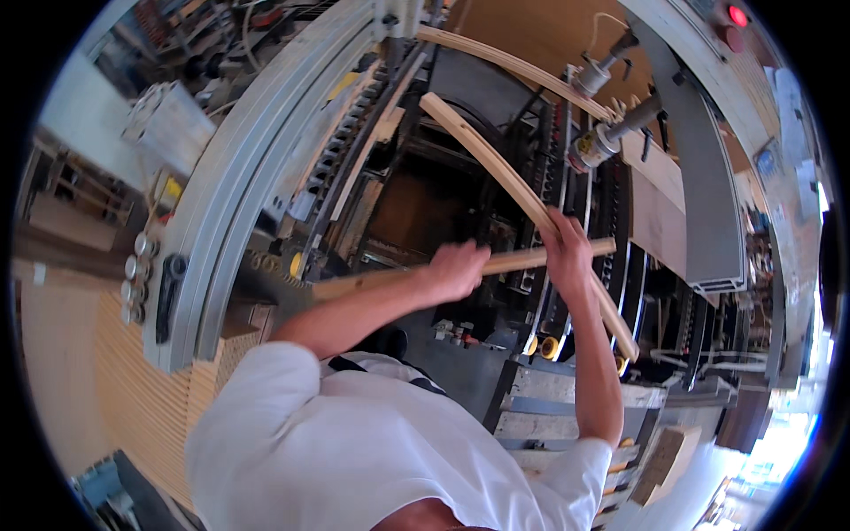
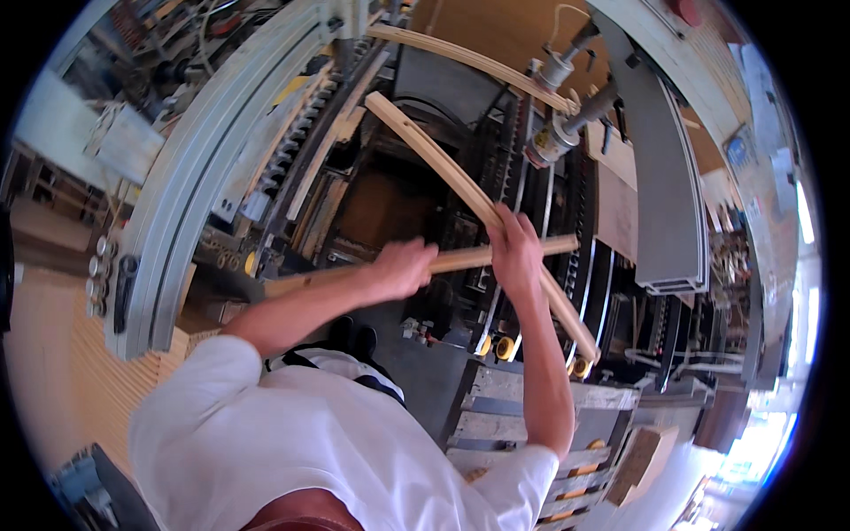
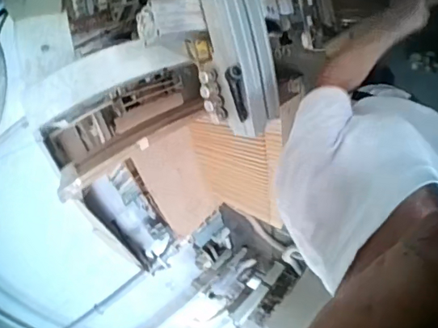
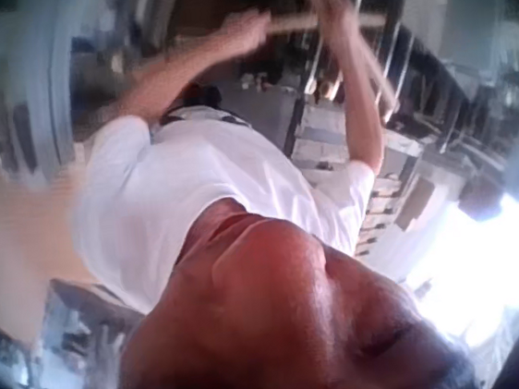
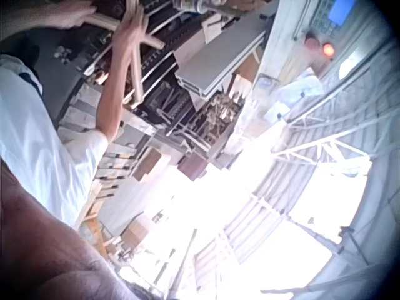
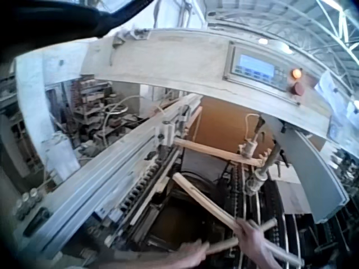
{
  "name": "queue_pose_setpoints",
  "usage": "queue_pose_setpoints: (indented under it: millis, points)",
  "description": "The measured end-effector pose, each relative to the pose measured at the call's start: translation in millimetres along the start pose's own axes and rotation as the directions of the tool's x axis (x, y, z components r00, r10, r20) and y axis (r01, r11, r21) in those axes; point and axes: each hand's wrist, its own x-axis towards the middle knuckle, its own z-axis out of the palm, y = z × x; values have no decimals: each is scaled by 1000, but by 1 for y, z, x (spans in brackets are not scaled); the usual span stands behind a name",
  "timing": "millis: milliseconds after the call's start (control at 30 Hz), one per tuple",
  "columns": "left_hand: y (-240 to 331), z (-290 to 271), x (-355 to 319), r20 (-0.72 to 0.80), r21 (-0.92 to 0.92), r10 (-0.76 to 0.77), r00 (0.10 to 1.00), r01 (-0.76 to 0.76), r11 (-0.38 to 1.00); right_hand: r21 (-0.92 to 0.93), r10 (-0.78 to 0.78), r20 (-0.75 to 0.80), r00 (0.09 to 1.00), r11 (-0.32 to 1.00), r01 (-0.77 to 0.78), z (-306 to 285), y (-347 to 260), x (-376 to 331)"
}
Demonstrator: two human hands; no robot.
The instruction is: The person repeatedly picks up thin wooden planks from a machine conveyor and stacks them onto a growing pile on the floor. The person also moves a stack of planks onto a yellow pallet and then returns to the machine to continue stacking.
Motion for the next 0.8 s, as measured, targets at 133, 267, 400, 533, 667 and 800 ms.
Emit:
queue_pose_setpoints:
  millis: [133, 267, 400, 533, 667, 800]
  points:
    - [18, 1, -103, 105, -119, -157, 982, 169, 978, 29, -190, 25, 981, 982, 189, 75, 38, 82]
    - [8, -14, -196, 114, -101, -323, 939, 335, 937, -5, -278, -11, 960, 960, 278, 139, 55, 141]
    - [10, -28, -281, -1, -138, -492, 871, 487, 863, -372, -165, 54, 985, 912, 173, 165, 69, 182]
    - [26, -30, -346, -3, -117, -685, 728, 680, 723, -482, -85, 27, 996, 872, 88, 165, 86, 207]
    - [33, -14, -391, 13, -113, -865, 501, 861, 496, -441, -137, 57, 989, 885, 148, 163, 85, 209]
    - [32, 5, -410, -6, -63, -946, 325, 944, 325, -483, -85, 95, 992, 867, 121, 164, 75, 218]
